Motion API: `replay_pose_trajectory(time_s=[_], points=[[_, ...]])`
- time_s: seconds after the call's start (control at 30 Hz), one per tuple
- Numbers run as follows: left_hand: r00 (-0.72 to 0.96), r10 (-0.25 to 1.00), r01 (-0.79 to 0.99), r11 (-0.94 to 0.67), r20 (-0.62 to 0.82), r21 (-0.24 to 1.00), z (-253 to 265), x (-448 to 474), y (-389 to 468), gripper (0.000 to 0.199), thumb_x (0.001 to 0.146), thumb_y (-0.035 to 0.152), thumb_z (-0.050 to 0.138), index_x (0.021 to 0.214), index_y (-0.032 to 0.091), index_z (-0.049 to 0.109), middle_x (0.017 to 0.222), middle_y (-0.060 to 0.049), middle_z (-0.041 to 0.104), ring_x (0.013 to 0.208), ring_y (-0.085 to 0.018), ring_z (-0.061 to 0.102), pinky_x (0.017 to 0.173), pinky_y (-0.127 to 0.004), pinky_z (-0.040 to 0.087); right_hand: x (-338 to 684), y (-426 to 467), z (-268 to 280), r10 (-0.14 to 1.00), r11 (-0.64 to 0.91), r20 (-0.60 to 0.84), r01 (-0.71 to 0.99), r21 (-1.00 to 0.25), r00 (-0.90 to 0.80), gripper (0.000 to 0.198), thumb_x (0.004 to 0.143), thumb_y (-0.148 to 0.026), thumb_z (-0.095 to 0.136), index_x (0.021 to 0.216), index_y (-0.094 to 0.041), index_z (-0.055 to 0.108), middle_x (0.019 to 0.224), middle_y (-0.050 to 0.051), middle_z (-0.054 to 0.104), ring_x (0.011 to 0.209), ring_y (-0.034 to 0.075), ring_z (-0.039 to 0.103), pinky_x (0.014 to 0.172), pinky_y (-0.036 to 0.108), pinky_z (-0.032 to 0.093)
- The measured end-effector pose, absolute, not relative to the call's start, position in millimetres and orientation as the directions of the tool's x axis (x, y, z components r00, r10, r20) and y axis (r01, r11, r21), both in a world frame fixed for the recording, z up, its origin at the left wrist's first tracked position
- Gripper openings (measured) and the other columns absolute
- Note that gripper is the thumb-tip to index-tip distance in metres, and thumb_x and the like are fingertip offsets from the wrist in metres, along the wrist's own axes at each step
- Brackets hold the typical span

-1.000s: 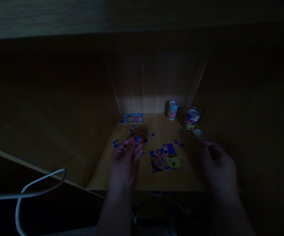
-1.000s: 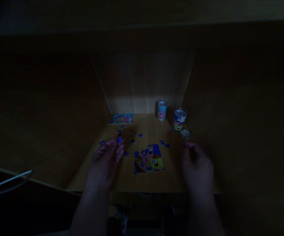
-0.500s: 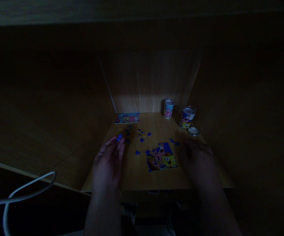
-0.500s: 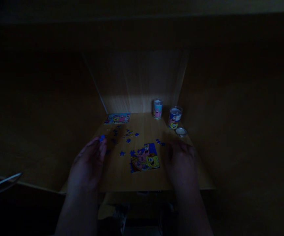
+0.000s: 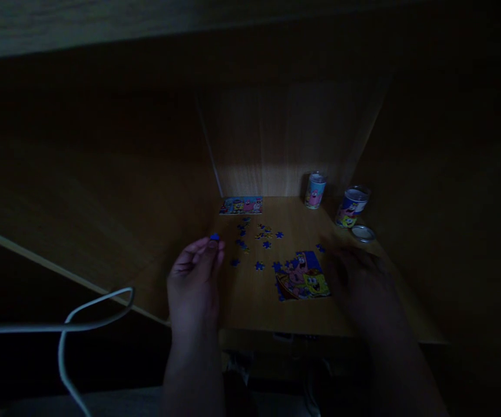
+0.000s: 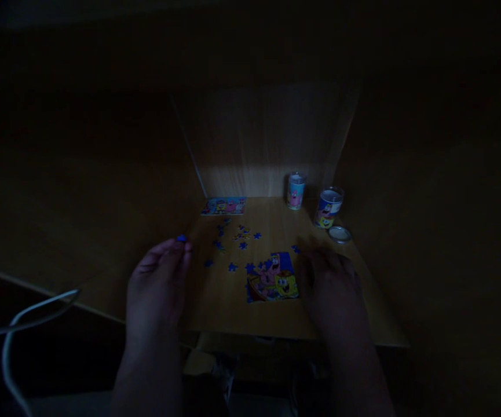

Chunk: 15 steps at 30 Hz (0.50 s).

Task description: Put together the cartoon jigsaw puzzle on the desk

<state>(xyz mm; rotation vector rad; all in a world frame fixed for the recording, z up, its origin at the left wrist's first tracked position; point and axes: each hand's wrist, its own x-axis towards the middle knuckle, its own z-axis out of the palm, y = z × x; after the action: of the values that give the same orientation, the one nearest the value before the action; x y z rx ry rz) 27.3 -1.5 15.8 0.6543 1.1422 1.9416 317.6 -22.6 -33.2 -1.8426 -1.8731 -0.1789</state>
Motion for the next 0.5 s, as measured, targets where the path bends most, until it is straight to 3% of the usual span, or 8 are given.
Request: replay_pose_trajectory(time_s=[0.1, 0.17, 0.3, 0.5], points=[[-0.447, 0.886, -0.059, -0.167, 0.123, 0.984, 15, 33, -8, 0.023, 0.081, 0.034, 0.086, 0.096, 0.018, 0.077, 0.091, -0.004, 0.080, 0.086, -0.017, 0.077, 0.083, -0.028, 0.060, 318, -22, -33, 0.899, 0.075, 0.437, 0.967, -0.242, 0.039, 0.036, 0.104, -0.041, 0.049, 0.123, -0.023, 0.074, 0.130, 0.014, 0.072, 0.122, 0.035, 0.063, 0.105, 0.054, 0.048], [-0.379, 0.910, 0.230, -0.084, 0.169, 0.970, 16, 33, -11, 0.018, 0.086, 0.035, 0.079, 0.097, 0.020, 0.078, 0.091, -0.004, 0.081, 0.086, -0.019, 0.077, 0.081, -0.030, 0.059, 319, -22, -34, 0.896, 0.080, 0.443, 0.968, -0.239, 0.036, 0.036, 0.103, -0.042, 0.050, 0.121, -0.022, 0.074, 0.128, 0.014, 0.072, 0.122, 0.035, 0.063, 0.105, 0.054, 0.049], [-0.228, 0.967, 0.643, 0.063, 0.112, 0.763, 19, 30, -14, 0.010, 0.089, 0.028, 0.071, 0.093, 0.025, 0.080, 0.092, -0.002, 0.082, 0.086, -0.023, 0.077, 0.077, -0.033, 0.054, 321, -20, -37, 0.899, 0.081, 0.437, 0.969, -0.234, 0.030, 0.036, 0.102, -0.042, 0.051, 0.121, -0.023, 0.074, 0.127, 0.015, 0.072, 0.122, 0.035, 0.063, 0.104, 0.054, 0.050], [-0.246, 0.968, 0.838, 0.240, -0.053, 0.491, 30, 33, -23, 0.015, 0.090, 0.023, 0.065, 0.094, 0.025, 0.080, 0.097, -0.007, 0.082, 0.089, -0.028, 0.077, 0.074, -0.037, 0.051, 325, -17, -44, 0.891, 0.104, 0.453, 0.972, -0.209, 0.002, 0.037, 0.102, -0.044, 0.051, 0.124, -0.023, 0.073, 0.126, 0.014, 0.073, 0.121, 0.035, 0.064, 0.103, 0.055, 0.050]])
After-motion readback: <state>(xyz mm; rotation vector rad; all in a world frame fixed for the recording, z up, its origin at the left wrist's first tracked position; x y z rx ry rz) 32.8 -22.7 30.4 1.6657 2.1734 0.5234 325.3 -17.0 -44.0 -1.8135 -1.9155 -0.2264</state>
